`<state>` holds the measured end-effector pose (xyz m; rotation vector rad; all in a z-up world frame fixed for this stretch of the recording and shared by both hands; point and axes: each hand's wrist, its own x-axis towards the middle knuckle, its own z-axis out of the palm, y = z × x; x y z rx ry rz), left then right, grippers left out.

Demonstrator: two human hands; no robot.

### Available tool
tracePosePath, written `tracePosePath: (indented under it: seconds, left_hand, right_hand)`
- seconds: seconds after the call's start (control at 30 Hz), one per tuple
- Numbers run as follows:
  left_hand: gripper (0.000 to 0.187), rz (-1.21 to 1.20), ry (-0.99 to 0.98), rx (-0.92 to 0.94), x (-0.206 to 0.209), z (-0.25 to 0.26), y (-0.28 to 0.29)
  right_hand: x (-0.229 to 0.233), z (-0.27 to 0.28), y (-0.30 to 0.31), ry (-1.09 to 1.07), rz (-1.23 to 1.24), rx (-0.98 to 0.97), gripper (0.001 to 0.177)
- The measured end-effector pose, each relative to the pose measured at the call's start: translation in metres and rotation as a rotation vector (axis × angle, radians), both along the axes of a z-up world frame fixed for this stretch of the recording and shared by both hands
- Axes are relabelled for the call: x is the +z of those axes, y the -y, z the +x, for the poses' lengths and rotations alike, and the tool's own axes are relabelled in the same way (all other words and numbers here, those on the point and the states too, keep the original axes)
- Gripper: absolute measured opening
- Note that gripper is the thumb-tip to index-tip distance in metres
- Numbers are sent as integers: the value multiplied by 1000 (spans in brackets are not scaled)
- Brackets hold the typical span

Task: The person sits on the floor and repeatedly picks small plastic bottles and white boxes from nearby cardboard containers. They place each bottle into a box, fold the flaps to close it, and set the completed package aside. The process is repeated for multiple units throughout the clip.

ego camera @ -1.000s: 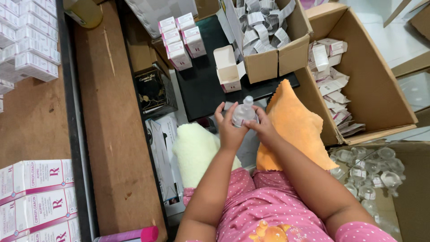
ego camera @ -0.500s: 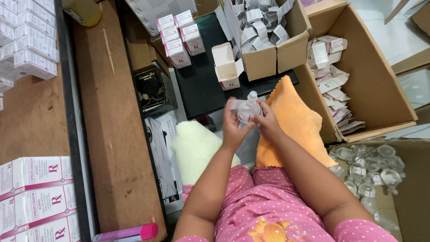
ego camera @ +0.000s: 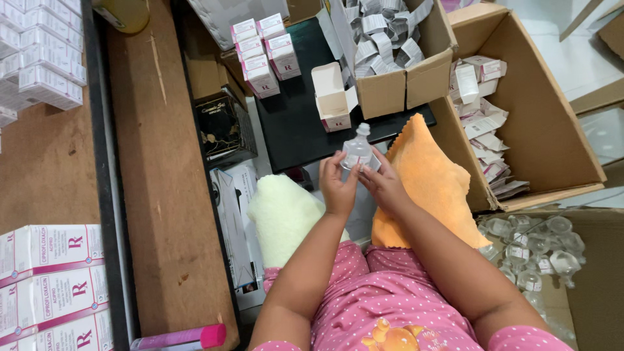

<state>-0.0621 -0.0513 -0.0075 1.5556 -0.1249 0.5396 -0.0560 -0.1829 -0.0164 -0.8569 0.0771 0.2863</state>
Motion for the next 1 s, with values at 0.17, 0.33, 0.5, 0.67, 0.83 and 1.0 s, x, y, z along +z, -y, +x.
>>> tracePosePath:
  seconds: [0.17,0.33,0.5,0.67,0.83,1.0]
  left_hand:
    - [45,421,104,102,12,-4,0]
    - [51,490,341,27,13,-6,1]
    - [59,506,387,13,9,-2,-3]
    - [64,454,428,-75,20,0,-7]
    - [67,428,300,85,37,16,-31]
    - [81,506,-10,88,45,61,-56]
  right_hand:
    - [-8,2,0,58,-105,-69,59]
    - [-11,3,-2,44,-230,-46,53]
    - [4,-2,-2,98,-395,-95,42]
    - [20,-7,-1,-30,-378,-216,33]
    - [43,4,14,101,-529,-310,35]
    - [89,45,16,395,-545,-248,53]
